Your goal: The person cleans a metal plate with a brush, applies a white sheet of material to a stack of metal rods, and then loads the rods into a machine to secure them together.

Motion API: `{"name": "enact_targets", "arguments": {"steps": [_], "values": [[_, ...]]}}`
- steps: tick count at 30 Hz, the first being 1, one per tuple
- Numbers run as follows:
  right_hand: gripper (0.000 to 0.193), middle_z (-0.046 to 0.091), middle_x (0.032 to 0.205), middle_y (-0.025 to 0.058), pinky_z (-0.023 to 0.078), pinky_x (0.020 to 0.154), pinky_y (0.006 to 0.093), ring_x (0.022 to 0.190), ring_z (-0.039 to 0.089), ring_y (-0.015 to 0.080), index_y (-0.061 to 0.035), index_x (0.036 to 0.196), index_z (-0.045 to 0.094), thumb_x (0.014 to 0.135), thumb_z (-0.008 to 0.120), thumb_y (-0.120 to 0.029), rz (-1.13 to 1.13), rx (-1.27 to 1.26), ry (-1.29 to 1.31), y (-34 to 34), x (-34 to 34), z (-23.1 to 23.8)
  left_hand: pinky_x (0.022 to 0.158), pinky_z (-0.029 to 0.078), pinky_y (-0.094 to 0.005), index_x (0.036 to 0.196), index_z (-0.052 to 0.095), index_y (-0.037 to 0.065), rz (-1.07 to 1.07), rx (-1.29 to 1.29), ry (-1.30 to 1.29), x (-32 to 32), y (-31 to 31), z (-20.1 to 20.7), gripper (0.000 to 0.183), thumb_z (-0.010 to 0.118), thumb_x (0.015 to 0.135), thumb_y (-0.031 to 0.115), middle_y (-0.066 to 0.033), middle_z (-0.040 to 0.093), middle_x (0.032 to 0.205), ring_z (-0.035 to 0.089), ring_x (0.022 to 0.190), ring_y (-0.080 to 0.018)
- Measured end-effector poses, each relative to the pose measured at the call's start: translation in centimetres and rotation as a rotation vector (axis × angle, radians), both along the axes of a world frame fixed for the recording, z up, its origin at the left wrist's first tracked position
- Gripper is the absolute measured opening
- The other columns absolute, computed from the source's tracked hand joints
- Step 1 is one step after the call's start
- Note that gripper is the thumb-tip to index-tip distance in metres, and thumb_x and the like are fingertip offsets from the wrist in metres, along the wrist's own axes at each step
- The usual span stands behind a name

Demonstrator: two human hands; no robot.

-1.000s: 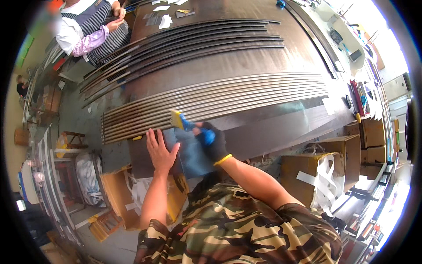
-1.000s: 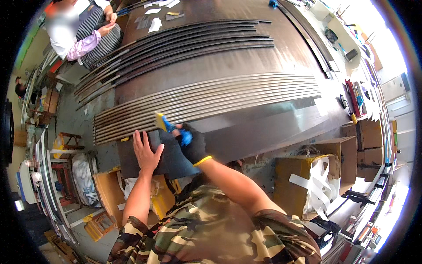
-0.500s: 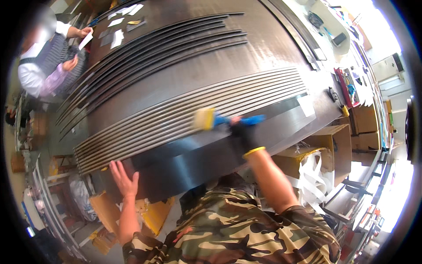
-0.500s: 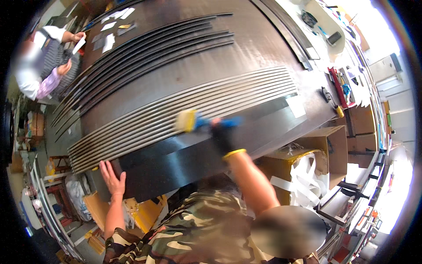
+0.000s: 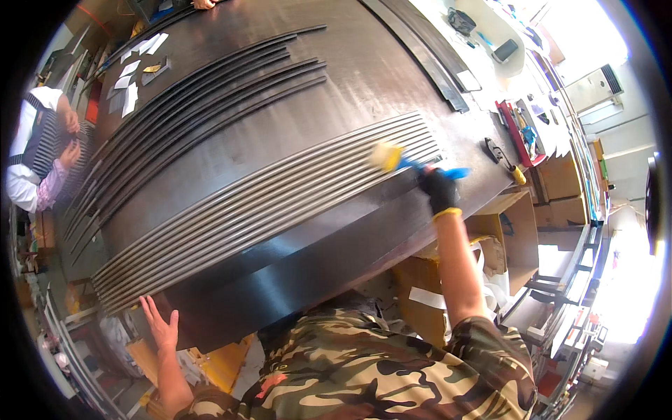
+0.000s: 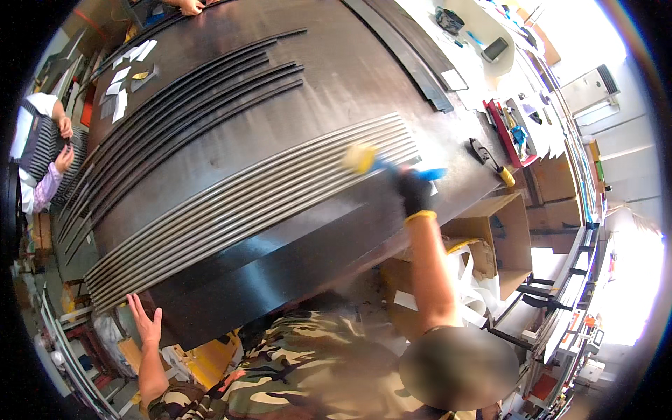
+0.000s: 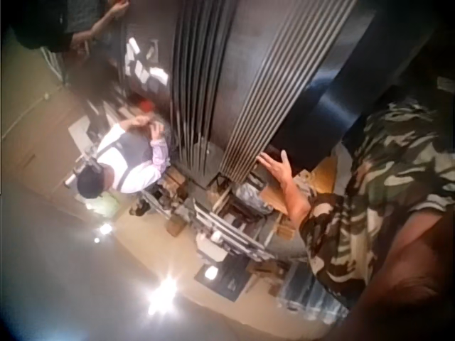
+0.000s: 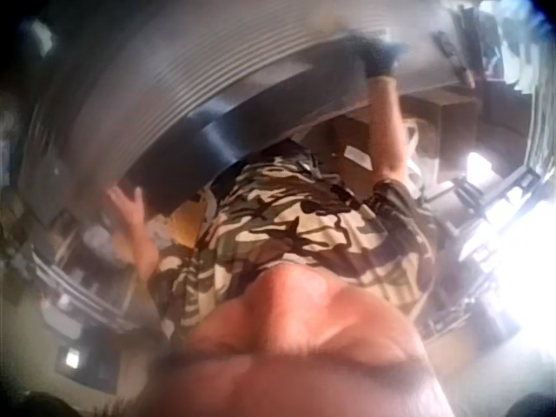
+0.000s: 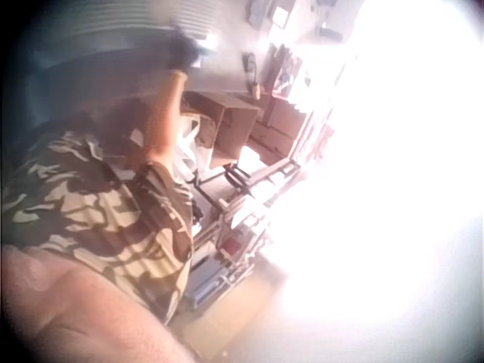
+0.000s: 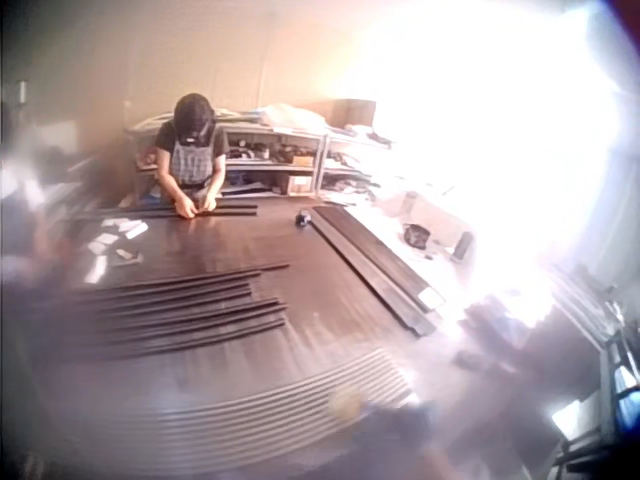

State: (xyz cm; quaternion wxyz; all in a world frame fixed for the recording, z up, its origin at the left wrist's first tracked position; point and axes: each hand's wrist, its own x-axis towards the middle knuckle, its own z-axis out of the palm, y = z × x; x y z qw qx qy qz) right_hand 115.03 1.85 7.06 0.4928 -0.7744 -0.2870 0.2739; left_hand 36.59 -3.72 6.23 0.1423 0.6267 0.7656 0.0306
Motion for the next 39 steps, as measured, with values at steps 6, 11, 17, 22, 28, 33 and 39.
{"name": "enact_targets", "arguments": {"steps": [6, 11, 17, 22, 28, 33, 39], "values": [[0.010, 0.070, 0.085, 0.0088, 0.054, 0.065, 0.0305, 0.070, 0.065, 0.0178, -0.0001, 0.097, 0.068, 0.090, 0.073, -0.006, -0.330, 0.550, -0.101, 0.6, 12.5, -3.2, 0.122, 0.028, -0.0463, 0.161, 0.017, 0.015, 0.003, -0.014, 0.010, 0.2, 0.2, 0.4, 0.095, 0.075, 0.086, 0.023, -0.0083, 0.008, 0.169, 0.020, 0.152, -0.0364], [0.020, 0.070, 0.100, 0.0146, 0.052, 0.083, 0.0349, 0.090, 0.066, 0.0275, -0.0024, 0.106, 0.069, 0.090, 0.057, 0.000, 0.299, 0.174, -0.808, 0.2, 1.5, 0.1, 0.122, 0.028, -0.0467, 0.161, 0.017, 0.015, 0.004, -0.022, 0.037, 0.6, 0.3, 0.8, 0.095, 0.075, 0.086, 0.024, -0.0081, 0.008, 0.169, 0.020, 0.152, -0.0362], [0.020, 0.066, 0.106, 0.0121, 0.050, 0.090, 0.0329, 0.100, 0.063, 0.0244, -0.0041, 0.111, 0.068, 0.099, 0.056, -0.015, 0.808, 0.375, -0.197, -2.7, -16.1, 1.5, 0.119, 0.028, -0.0504, 0.159, 0.024, 0.010, -0.056, 0.069, 0.044, -0.2, -0.1, 0.3, 0.096, 0.078, 0.083, 0.035, -0.0125, 0.015, 0.167, 0.023, 0.150, -0.0389], [0.016, 0.062, 0.087, 0.0029, 0.048, 0.079, 0.0318, 0.086, 0.060, 0.0188, -0.0071, 0.107, 0.066, 0.098, 0.057, -0.017, 0.303, 0.255, -0.732, 0.2, -10.6, 1.8, 0.120, 0.023, -0.0563, 0.156, 0.030, 0.007, -0.209, 0.235, 0.130, -1.4, -0.5, -0.8, 0.094, 0.079, 0.082, 0.038, -0.0164, 0.021, 0.164, 0.017, 0.152, -0.0405], [0.022, 0.065, 0.110, 0.0189, 0.051, 0.087, 0.0392, 0.103, 0.063, 0.0337, -0.0038, 0.115, 0.063, 0.096, 0.060, -0.013, 0.969, 0.325, -0.602, -4.2, -37.0, 1.9, 0.117, 0.024, -0.0597, 0.151, 0.038, 0.003, -0.309, 0.440, 0.059, -2.5, -0.2, -1.8, 0.093, 0.078, 0.080, 0.049, -0.0214, 0.031, 0.156, 0.022, 0.148, -0.0472], [0.013, 0.063, 0.090, 0.0121, 0.051, 0.075, 0.0371, 0.086, 0.063, 0.0263, -0.0014, 0.101, 0.063, 0.096, 0.057, -0.011, 0.530, 0.262, -0.511, -1.4, -36.1, 5.0, 0.118, 0.022, -0.0591, 0.151, 0.038, 0.004, -0.310, 0.553, 0.025, -2.7, -0.3, -2.6, 0.091, 0.070, 0.086, 0.059, -0.0194, 0.028, 0.158, 0.019, 0.149, -0.0437], [0.015, 0.067, 0.103, 0.0145, 0.052, 0.079, 0.0389, 0.097, 0.064, 0.0283, -0.0070, 0.107, 0.067, 0.094, 0.060, -0.008, 0.900, 0.238, -0.223, -2.9, -47.8, 0.5, 0.119, 0.022, -0.0597, 0.151, 0.038, 0.004, -0.287, 0.526, 0.013, -3.2, -0.4, -2.9, 0.096, 0.067, 0.084, 0.066, -0.0203, 0.027, 0.158, 0.019, 0.149, -0.0443]]}}
